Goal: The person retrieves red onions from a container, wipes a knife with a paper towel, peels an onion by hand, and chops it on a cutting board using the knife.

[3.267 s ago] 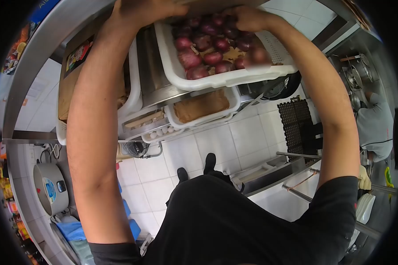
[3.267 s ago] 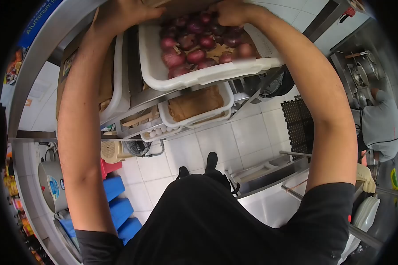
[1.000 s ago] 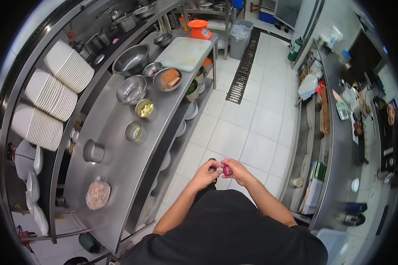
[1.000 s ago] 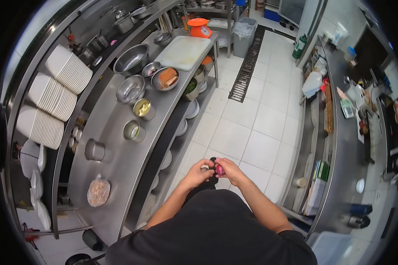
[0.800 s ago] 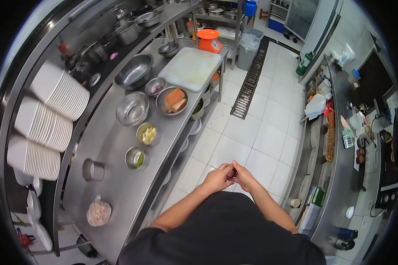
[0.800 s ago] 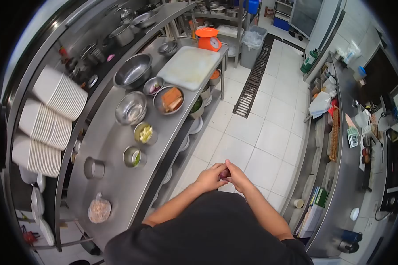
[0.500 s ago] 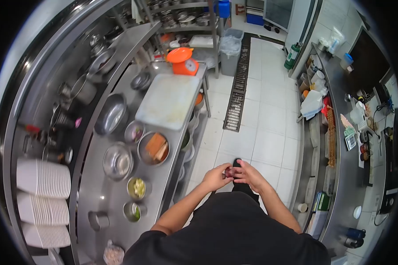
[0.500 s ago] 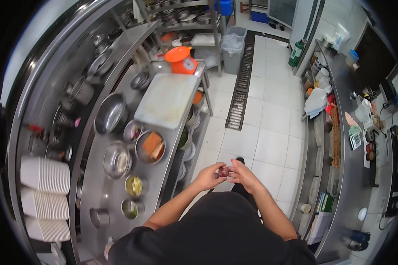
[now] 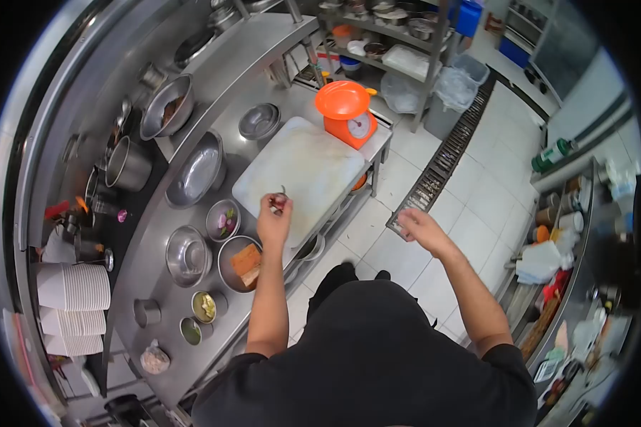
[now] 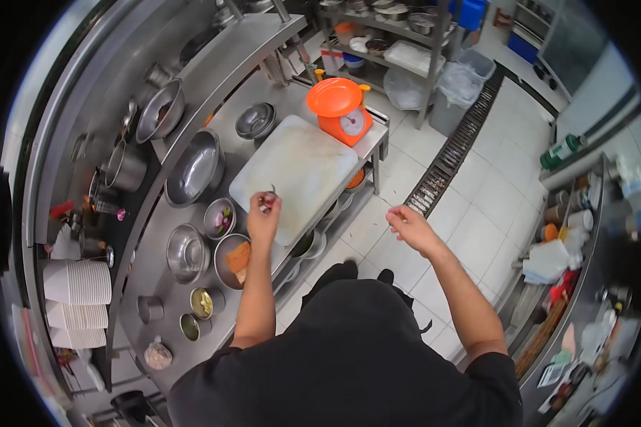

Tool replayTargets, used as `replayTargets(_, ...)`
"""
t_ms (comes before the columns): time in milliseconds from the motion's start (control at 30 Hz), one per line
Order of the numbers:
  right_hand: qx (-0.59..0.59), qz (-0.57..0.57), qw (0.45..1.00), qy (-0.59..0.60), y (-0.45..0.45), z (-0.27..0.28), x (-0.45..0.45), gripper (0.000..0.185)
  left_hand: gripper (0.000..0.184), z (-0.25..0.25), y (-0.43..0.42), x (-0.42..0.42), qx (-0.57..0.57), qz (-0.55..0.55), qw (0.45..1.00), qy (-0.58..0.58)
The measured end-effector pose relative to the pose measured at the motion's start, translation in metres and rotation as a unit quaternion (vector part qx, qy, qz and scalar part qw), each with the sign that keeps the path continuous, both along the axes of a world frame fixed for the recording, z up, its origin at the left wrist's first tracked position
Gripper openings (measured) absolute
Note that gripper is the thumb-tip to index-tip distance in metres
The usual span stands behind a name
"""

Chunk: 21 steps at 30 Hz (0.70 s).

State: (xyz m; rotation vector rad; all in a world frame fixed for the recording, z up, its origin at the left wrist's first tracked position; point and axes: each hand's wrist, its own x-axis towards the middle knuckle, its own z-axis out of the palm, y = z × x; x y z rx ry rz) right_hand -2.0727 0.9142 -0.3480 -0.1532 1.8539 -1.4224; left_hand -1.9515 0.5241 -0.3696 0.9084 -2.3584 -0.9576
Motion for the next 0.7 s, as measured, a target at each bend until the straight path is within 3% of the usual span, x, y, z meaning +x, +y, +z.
replayTargets(167, 0.007, 0.051, 0.996, 0.072, -0.046, 0.019, -0.1, 0.043, 0.058, -0.032, -0.056, -0.051, -0.109, 0.163, 0.974, -0.111)
replayTargets(333, 0.008, -0.063, 0.994, 0.091, -0.086, 0.003, -0.188, 0.041, 0.058, -0.063, -0.074, -0.076, -0.16, 0.212, 0.951, -0.156)
replayTargets(433, 0.114, -0.027, 0.974, 0.196, -0.105, 0.008, -0.267, 0.044, 0.059, -0.074, -0.077, -0.073, -0.189, 0.22, 0.939, -0.184)
replayTargets(600, 0.105, 0.031, 0.896, 0.431, -0.163, -0.022, -0.402, 0.055, 0.063, -0.088, -0.089, -0.062, -0.215, 0.32, 0.897, -0.214)
replayTargets(667, 0.099, 0.106, 0.909, 0.39, -0.188, -0.068, -0.464, 0.056, 0.062, -0.082, -0.082, -0.055, -0.239, 0.328, 0.883, -0.237)
replayTargets(700, 0.09, 0.141, 0.913, 0.371, -0.215, -0.06, -0.466, 0.057, 0.062, -0.079, -0.085, -0.054, -0.255, 0.333, 0.874, -0.246)
